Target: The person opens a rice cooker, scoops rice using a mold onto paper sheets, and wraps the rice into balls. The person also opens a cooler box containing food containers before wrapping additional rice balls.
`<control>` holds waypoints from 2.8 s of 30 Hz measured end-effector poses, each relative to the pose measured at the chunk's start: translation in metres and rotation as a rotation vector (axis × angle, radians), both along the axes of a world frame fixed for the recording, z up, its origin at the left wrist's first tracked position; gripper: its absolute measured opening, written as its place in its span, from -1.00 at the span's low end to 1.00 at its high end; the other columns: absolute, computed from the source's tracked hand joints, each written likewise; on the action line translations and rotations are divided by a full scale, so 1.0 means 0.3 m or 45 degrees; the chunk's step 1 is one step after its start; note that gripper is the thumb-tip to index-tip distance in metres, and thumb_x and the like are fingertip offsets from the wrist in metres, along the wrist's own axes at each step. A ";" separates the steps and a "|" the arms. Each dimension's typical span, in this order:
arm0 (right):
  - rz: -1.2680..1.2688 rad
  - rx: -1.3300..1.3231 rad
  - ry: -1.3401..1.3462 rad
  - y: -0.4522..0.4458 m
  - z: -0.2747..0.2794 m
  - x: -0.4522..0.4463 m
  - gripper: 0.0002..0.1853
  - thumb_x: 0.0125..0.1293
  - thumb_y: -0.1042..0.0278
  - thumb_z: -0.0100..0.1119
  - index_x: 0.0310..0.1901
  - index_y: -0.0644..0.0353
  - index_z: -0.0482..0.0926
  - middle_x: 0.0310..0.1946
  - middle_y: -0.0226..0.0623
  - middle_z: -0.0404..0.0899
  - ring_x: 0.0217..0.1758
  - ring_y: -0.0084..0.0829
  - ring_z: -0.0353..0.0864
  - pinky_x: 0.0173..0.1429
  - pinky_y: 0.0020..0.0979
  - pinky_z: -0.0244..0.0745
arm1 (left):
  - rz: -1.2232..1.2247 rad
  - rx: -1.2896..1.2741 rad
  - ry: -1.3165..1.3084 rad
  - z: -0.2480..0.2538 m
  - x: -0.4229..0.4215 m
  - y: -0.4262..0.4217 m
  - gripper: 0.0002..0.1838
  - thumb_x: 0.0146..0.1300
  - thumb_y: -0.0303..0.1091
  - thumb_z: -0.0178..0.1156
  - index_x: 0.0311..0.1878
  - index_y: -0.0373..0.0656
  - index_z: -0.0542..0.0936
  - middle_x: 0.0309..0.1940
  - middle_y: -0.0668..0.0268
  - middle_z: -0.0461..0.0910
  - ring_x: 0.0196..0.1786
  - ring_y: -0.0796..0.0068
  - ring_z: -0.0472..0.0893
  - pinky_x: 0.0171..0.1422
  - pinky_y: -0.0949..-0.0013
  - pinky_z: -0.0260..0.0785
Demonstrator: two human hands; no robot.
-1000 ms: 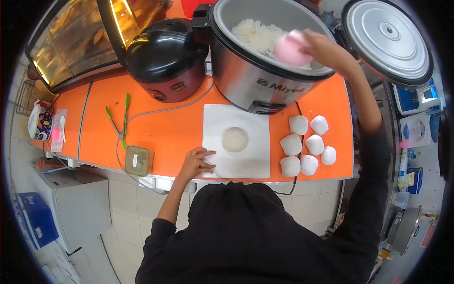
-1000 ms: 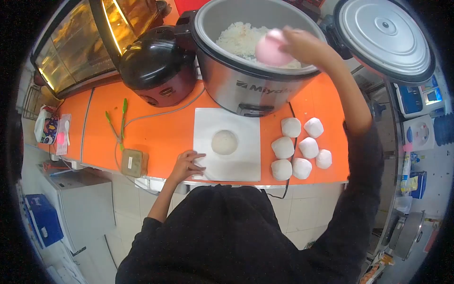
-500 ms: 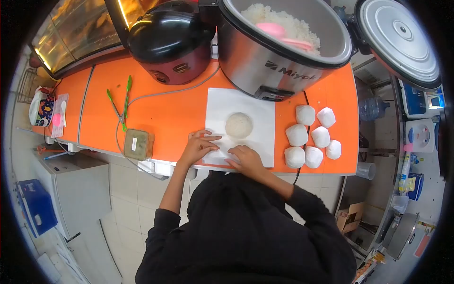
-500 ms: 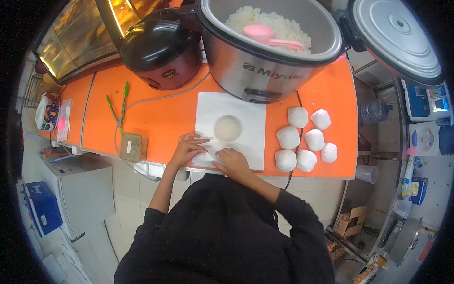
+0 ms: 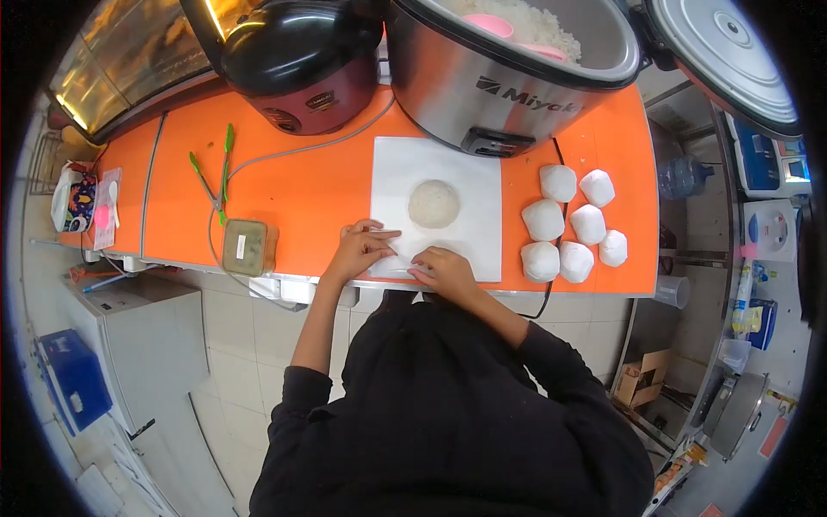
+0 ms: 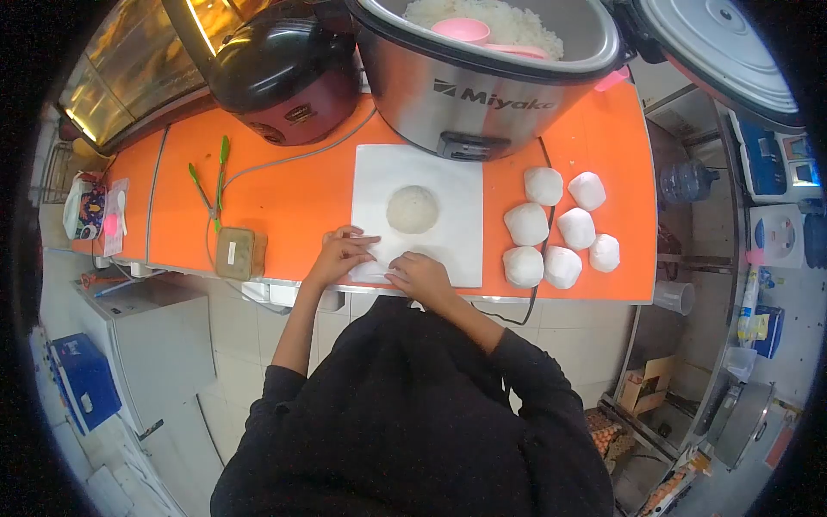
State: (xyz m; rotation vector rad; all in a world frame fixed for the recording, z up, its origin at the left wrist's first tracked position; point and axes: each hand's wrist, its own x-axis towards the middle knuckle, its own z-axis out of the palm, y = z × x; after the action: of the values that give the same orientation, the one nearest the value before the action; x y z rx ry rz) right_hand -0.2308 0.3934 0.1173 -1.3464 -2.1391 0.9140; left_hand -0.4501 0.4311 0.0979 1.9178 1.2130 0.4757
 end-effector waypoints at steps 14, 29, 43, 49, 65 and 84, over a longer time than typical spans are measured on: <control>-0.154 0.265 0.039 0.010 0.038 0.027 -0.77 -0.05 0.35 0.20 -0.31 0.16 0.47 -0.37 -0.27 0.48 -0.27 -0.29 0.49 -0.25 -0.29 0.38 | 0.160 1.047 0.091 0.029 0.139 -0.129 -0.14 -0.31 -0.11 0.46 0.14 -0.09 0.31 0.09 0.17 0.37 0.17 0.16 0.32 0.21 0.10 0.07; 0.207 0.277 -0.275 -0.172 -0.047 0.160 -0.78 -0.15 0.47 0.13 -0.36 0.20 0.44 -0.34 -0.21 0.43 -0.27 -0.23 0.46 -0.30 -0.29 0.36 | 0.067 0.568 0.197 0.042 0.012 -0.099 -0.56 0.02 -0.43 0.15 0.06 -0.11 0.44 0.10 0.06 0.38 0.17 0.12 0.34 0.21 0.15 0.17; -0.843 -0.497 -0.021 0.067 0.008 0.258 -0.86 0.09 0.39 0.18 -0.36 0.28 0.56 -0.38 -0.14 0.55 -0.43 -0.31 0.49 -0.29 -0.33 0.39 | 0.851 0.146 0.259 -0.005 0.128 -0.033 -0.79 0.23 -0.25 0.05 -0.38 -0.20 0.49 -0.61 0.10 0.45 -0.56 0.11 0.42 -0.35 0.17 0.25; -0.231 0.352 -0.137 0.351 -0.027 0.169 -0.54 -0.09 0.41 0.30 -0.11 0.28 0.39 -0.14 -0.05 0.40 0.02 -0.07 0.40 0.05 -0.17 0.36 | 0.414 0.719 0.524 -0.015 0.207 -0.161 -0.49 0.17 -0.11 0.07 0.20 0.03 0.29 0.22 0.34 0.26 0.27 0.41 0.22 0.23 0.00 -0.10; 0.423 -0.089 -0.097 0.474 0.089 0.138 -0.67 -0.08 0.36 0.23 -0.21 0.24 0.55 -0.32 -0.11 0.59 -0.16 -0.10 0.56 -0.08 -0.30 0.46 | 0.196 0.525 0.694 0.090 0.403 -0.192 -0.01 0.06 0.34 -0.03 0.32 -0.35 0.07 0.35 -0.09 -0.05 0.41 0.09 -0.04 0.31 -0.01 -0.21; -0.124 0.269 -0.283 -0.175 -0.033 0.013 -0.30 0.06 0.42 0.07 0.25 0.45 0.08 0.30 0.08 0.03 0.38 -0.06 0.04 0.33 -0.17 0.10 | 0.053 0.601 0.717 0.052 0.175 -0.212 -0.30 0.03 -0.22 0.17 0.31 0.02 0.23 0.21 0.50 0.33 0.18 0.64 0.34 0.20 0.17 -0.17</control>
State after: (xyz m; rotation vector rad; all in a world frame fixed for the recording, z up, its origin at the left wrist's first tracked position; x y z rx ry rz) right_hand -0.2270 0.3407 0.1074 -1.4848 -2.2362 0.5042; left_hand -0.3976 0.3677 0.1136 2.5439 1.6002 0.2580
